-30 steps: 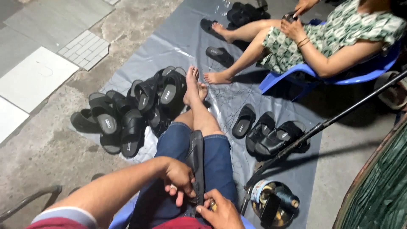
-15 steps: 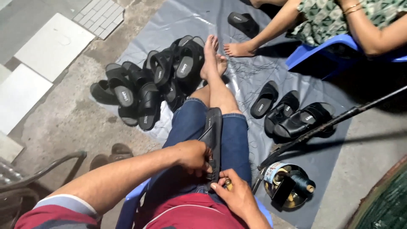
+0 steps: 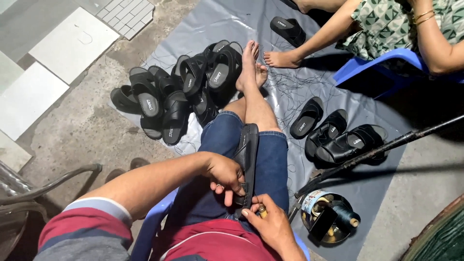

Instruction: Hand-stitching the sole of a black sandal to repair it using a needle and thread.

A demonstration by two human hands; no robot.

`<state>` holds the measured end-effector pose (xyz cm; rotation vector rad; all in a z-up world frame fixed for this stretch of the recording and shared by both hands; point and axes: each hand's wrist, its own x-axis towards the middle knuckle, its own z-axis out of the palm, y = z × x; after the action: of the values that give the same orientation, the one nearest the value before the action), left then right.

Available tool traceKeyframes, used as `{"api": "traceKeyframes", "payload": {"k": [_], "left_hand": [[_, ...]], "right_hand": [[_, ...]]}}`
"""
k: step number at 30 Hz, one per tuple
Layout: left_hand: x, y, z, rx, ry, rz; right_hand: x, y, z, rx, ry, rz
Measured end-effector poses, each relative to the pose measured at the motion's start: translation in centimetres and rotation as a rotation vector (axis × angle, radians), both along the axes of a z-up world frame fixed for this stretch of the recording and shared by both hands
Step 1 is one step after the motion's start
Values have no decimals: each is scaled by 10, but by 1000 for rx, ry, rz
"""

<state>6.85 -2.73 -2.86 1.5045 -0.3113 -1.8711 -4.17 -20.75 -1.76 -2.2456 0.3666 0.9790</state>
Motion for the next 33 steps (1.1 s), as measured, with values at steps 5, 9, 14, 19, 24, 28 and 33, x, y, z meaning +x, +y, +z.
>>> {"api": "traceKeyframes", "payload": {"k": [5,9,14,19,24,28,33], "left_hand": [[0,-1,14,65,-75,-12],[3,-4,27,155,-151,-21],[10,1,18,112,-144,-62],[21,4,5,22,-92,-140],[24,-8,4,44,-41,-337],[28,-15,3,82,18,-421],[19,-12,0,71,93,-340]], "right_hand": [[0,-3,-5,34,-19,6],[1,-3,-2,53,-27,15],[1,0,4,51,10,-18],[1,-1,4,51,12,-1],[1,-2,1,58,11,-7],[-1,-4,-4,73,-9,1],[1,-3,2,78,9,4]]}}
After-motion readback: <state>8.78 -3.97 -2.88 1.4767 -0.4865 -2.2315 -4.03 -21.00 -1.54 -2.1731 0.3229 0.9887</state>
